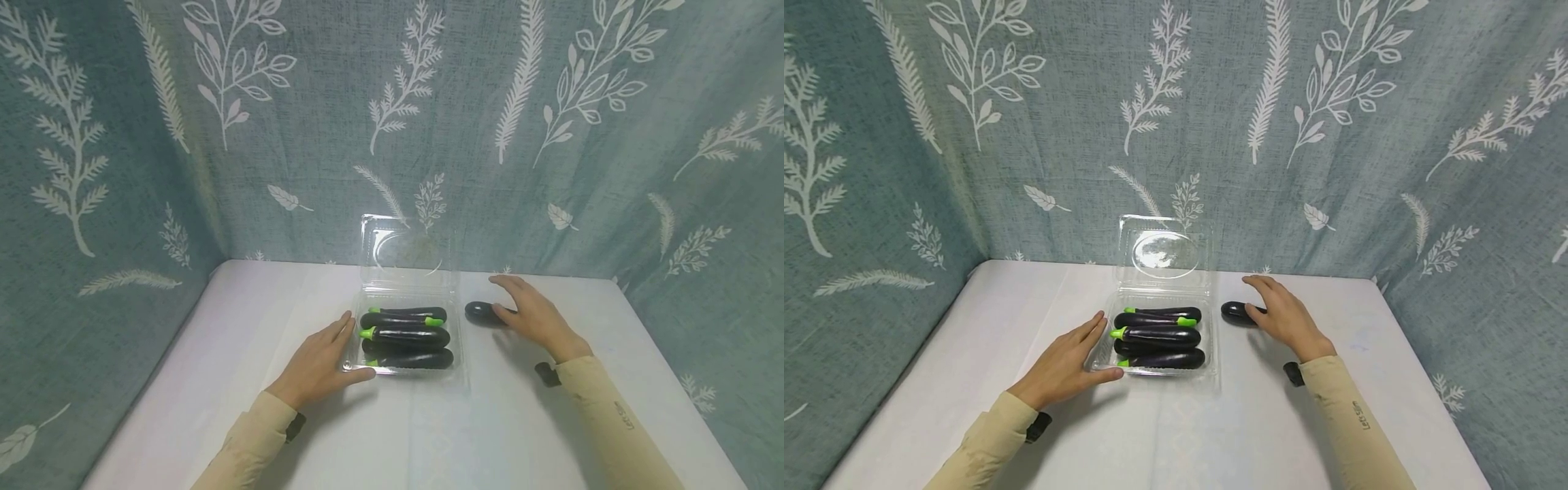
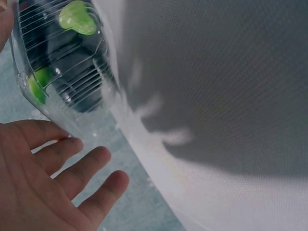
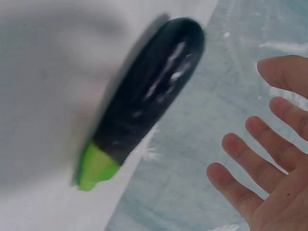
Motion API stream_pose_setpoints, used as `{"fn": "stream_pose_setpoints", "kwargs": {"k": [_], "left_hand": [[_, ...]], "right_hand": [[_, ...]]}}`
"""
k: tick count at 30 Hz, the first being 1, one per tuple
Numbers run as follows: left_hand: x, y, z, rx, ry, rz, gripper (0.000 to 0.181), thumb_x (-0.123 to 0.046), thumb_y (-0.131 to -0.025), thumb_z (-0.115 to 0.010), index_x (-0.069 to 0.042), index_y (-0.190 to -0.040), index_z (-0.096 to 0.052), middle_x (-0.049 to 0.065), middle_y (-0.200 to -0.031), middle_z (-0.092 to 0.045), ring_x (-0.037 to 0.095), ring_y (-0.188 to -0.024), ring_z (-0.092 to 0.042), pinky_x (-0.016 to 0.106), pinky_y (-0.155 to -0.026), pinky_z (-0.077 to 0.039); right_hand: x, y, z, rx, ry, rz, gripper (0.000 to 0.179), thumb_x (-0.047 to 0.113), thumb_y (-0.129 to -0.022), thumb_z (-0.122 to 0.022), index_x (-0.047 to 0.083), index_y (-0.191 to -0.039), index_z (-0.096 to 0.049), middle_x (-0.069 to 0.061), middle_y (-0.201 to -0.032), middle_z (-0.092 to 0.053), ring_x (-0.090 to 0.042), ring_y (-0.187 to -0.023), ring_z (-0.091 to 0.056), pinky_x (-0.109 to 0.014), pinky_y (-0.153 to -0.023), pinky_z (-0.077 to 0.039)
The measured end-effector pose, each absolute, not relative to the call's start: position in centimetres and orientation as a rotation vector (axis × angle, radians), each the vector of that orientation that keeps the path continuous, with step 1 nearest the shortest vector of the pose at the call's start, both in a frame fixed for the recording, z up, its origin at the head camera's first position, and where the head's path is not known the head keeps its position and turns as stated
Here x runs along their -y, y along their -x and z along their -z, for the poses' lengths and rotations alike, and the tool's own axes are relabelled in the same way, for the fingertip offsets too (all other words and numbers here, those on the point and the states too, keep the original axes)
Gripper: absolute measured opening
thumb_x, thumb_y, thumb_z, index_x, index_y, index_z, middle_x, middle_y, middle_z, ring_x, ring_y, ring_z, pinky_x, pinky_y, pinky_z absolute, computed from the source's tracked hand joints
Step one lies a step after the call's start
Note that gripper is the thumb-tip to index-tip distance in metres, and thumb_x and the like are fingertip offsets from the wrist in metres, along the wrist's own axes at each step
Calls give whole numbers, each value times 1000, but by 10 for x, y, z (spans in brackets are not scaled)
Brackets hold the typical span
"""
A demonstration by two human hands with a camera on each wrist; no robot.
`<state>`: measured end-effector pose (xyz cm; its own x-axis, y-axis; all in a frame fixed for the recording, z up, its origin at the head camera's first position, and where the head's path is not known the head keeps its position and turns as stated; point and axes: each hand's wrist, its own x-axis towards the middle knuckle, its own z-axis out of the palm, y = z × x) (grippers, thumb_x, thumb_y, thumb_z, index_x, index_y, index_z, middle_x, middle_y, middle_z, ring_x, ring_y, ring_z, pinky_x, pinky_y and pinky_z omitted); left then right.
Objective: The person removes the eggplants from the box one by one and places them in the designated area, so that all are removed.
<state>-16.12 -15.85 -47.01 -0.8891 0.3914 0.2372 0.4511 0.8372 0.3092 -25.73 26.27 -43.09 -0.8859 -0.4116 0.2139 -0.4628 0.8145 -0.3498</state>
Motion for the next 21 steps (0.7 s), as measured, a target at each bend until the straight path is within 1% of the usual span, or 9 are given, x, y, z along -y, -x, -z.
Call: {"fn": "stream_pose_setpoints", "kwargs": {"k": [7,15,21], "left_hand": [[159,161,470,2847,663,542,107,-72,-85,-65,8,-152,-38,22,-157,-38,40,-138,-46,52,-112,-41],[158,160,470,2842,667,534,107,-71,-85,-66,9,-151,-38,24,-157,-39,41,-137,-47,52,-111,-41],[158,160,471,2843,664,530,108,-72,-84,-65,8,-151,-38,23,-157,-39,40,-138,-47,52,-112,-41]], "right_hand": [[-247,248,412,2840,-699,-621,60,28,-101,-65,11,-153,-43,-17,-153,-46,-40,-142,-39,-59,-115,-32],[-225,235,396,2769,-762,-670,64,29,-100,-67,9,-154,-40,-16,-153,-45,-37,-142,-40,-56,-115,-34],[-210,227,392,2734,-821,-674,68,30,-99,-68,12,-157,-36,-12,-157,-42,-33,-144,-40,-54,-114,-37]]}}
